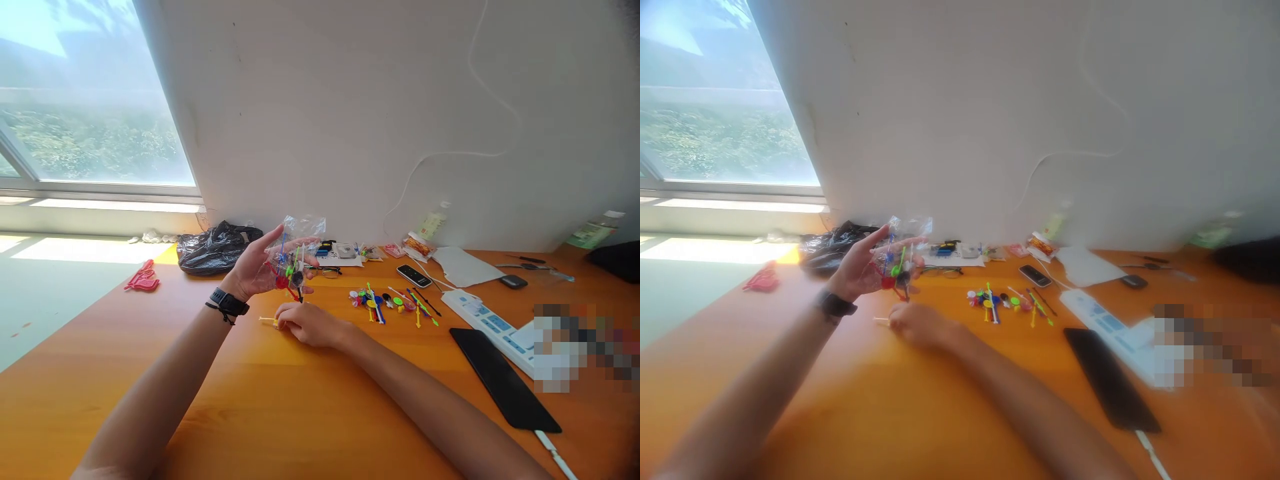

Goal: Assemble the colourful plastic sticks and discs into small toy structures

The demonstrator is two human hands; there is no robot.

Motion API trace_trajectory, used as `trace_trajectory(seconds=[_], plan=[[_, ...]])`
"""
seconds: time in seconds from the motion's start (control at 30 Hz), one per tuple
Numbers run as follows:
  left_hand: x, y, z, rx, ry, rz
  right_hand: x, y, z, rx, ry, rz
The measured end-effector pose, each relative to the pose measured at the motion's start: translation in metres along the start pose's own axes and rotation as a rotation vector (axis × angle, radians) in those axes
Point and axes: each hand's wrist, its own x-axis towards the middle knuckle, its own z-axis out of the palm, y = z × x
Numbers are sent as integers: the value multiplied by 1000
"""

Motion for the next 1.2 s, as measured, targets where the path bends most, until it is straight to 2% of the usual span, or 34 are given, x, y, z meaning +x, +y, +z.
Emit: trace_trajectory(seconds=[0.07,0.23,0.33,0.5,0.57,0.63,0.73,0.77,0.83,0.93,1.0,1.1,1.2], plan=[[0,1,-2,4,-19,-4,-7,2,-13,-47,-5,53],[0,1,-4,15,-26,1,-24,4,-42,-19,-152,153],[0,1,-3,16,-11,-17,-24,2,-41,-17,-188,139],[1,0,-7,25,-11,-22,-16,2,-23,-96,-171,149],[0,0,-11,27,-15,-12,-17,4,-25,-100,-202,163],[0,0,-16,27,-16,-2,-22,3,-38,-56,-254,166],[0,0,-22,35,-15,3,-40,-8,-73,100,-296,98],[1,-1,-24,40,-16,0,-48,-15,-86,172,-256,60],[3,-6,-27,47,-22,-16,-65,-29,-111,322,-61,35],[10,-18,-29,41,-51,-77,-88,-45,-138,460,421,40],[16,-28,-29,38,-76,-133,-98,-47,-149,448,654,41],[22,-40,-27,39,-101,-188,-102,-38,-155,408,789,97],[24,-48,-24,45,-112,-221,-98,-29,-154,352,781,179]])
